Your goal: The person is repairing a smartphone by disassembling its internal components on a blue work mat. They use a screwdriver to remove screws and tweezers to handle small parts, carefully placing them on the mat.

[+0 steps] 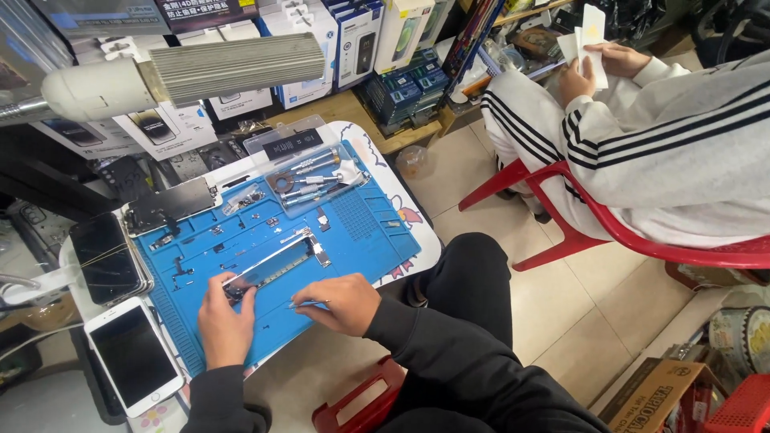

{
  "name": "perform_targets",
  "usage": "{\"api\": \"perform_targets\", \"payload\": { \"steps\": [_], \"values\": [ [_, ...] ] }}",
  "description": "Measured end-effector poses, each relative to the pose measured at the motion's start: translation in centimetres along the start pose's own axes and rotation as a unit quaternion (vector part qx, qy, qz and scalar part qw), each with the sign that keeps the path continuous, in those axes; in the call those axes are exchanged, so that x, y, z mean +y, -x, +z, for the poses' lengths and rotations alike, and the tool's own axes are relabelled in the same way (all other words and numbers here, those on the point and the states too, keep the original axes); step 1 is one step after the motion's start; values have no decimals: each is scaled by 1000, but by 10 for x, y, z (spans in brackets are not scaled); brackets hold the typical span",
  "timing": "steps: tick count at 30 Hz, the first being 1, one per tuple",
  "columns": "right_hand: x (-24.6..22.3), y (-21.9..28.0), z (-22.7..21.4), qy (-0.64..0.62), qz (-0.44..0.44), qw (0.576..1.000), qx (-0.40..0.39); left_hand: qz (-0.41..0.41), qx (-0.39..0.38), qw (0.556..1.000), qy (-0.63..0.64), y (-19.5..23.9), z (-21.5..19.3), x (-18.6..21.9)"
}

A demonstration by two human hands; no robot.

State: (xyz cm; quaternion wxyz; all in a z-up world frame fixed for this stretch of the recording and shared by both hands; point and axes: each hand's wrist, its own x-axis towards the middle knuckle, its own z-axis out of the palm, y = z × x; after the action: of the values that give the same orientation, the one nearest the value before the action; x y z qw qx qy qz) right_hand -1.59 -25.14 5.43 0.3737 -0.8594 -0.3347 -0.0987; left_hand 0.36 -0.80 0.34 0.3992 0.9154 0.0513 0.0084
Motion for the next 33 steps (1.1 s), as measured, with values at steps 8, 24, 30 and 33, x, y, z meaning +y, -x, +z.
{"api": "perform_targets", "payload": {
  "steps": [8,24,30,33],
  "values": [
    [5,-16,2,-32,-6,999,-42,2,1,1000,4,-2,0,-6],
    [48,-70,18,-24,-85,986,-143,-17,-11,1000,10,-3,-2,-3],
    [45,-62,28,19,-85,988,-129,-29,-23,999,12,-3,-3,-2],
    [54,-59,39,20,-81,988,-127,-24,-17,999,14,-5,-2,-2]
  ]
}}
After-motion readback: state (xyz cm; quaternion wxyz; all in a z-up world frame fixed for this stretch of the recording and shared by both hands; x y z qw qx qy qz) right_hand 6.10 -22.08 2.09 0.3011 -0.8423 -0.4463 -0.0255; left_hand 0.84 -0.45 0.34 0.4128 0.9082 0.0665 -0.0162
